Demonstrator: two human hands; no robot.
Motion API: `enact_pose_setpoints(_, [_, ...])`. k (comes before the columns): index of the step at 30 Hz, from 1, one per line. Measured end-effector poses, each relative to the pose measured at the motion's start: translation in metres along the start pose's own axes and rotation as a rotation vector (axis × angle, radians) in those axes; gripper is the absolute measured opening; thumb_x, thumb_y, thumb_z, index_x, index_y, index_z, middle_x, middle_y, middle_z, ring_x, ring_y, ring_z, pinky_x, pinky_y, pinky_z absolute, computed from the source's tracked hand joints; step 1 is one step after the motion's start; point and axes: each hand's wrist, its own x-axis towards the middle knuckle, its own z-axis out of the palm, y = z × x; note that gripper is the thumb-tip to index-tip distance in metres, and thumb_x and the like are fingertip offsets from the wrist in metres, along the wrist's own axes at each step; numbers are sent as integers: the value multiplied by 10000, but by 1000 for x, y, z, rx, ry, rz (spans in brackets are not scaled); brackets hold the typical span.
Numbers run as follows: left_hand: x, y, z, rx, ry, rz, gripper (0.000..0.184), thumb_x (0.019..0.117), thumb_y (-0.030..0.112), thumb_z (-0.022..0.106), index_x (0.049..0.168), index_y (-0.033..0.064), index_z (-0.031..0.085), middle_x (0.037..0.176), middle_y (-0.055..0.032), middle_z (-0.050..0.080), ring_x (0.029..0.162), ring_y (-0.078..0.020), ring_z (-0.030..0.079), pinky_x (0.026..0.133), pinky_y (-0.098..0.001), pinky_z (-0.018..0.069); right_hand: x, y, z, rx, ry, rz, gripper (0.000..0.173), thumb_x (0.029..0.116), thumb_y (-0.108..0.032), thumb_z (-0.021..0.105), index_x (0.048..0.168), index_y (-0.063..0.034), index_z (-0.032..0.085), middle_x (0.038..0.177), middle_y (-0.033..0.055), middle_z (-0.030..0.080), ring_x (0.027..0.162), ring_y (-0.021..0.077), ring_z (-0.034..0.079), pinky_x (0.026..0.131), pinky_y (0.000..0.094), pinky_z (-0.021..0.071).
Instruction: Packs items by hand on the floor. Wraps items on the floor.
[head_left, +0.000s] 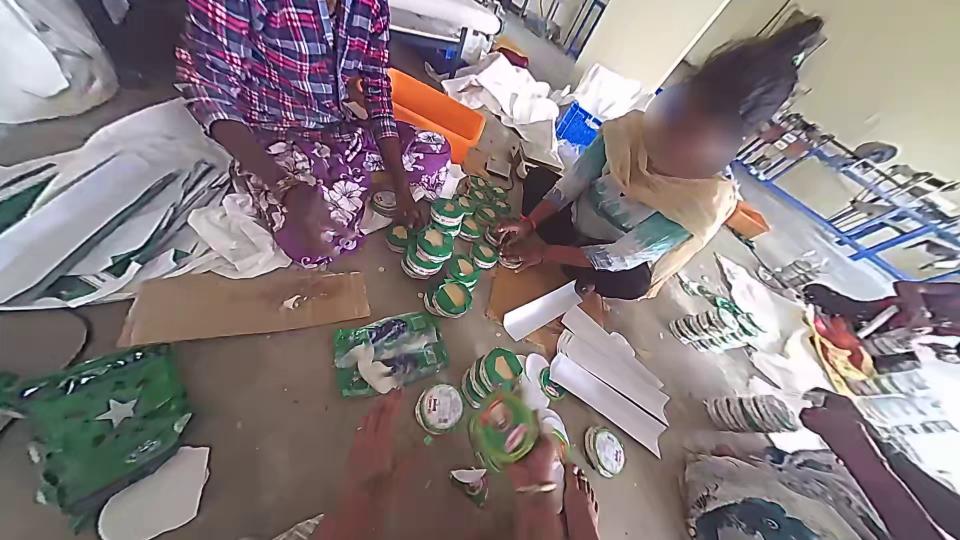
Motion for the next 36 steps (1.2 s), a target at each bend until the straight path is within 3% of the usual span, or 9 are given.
enact_pose_setpoints(4, [26,-7,27,73,-257,25,775,834,323,797,1469,-17,510,1483,-304,502,1382,-529,455,1101,-688,365,62,-84,79,-911,-35,-297,825,946,-215,492,1616,0,61,1589,152,371,1393,141,436,1100,303,416])
enact_pose_setpoints(6, [47,0,45,185,-474,-101,889,845,408,793,1562,56,402,1605,-275,345,1499,-471,299,1197,-635,243,86,-69,94,-1516,101,-392,830,920,-270,616,1573,87,247,1541,316,414,1424,469,399,1096,621,376])
enact_pose_setpoints(9, [67,4,69,281,-649,-220,965,869,501,748,1614,92,289,1656,-256,238,1532,-440,226,1222,-601,209,108,12,83,-1969,127,-14,770,941,-369,633,1616,-178,317,1603,145,418,1471,456,351,1012,741,359])
enact_pose_setpoints(14, [70,0,81,231,-643,-269,1052,773,416,845,1615,119,289,1629,-279,274,1496,-465,291,1194,-596,276,111,12,74,-1925,-7,214,845,1006,-455,558,1663,-182,101,1681,116,279,1529,428,252,1063,712,344])
enact_pose_setpoints(18, [64,-9,65,-331,-329,-363,955,693,228,875,1490,-39,421,1483,-274,478,1384,-382,470,1151,-502,395,109,-5,52,-1241,58,-137,833,990,-256,561,1602,77,103,1629,347,209,1511,469,251,1215,596,251])
enact_pose_setpoints(20, [53,0,48,-883,-191,-557,579,892,43,583,1441,-44,419,1249,-178,618,1084,-201,630,916,-358,537,85,-5,45,-1005,156,-328,761,970,-162,522,1563,140,152,1620,364,207,1522,416,248,1228,485,248])
enact_pose_setpoints(23, [47,4,11,-1413,-165,-909,479,1086,340,162,1194,82,552,986,-77,701,890,-195,703,756,-401,605,31,20,52,-928,170,-343,699,967,-141,539,1506,174,225,1474,370,433,1333,317,514,1048,387,469])
enact_pose_setpoints(32, [20,-2,-25,-555,-240,-1063,471,1098,132,445,1529,-38,360,1541,-277,420,1425,-388,423,1153,-532,350,-42,80,46,-1541,-347,152,498,952,-15,588,1431,85,495,1429,299,541,1314,454,538,1108,543,432])
enact_pose_setpoints(36, [24,-16,-41,-420,-429,-972,408,1110,123,403,1467,-72,436,1483,-302,469,1369,-397,464,1119,-521,364,-77,110,66,-1744,-499,-121,421,890,32,633,1307,-6,672,1414,279,576,1284,510,553,987,644,464])
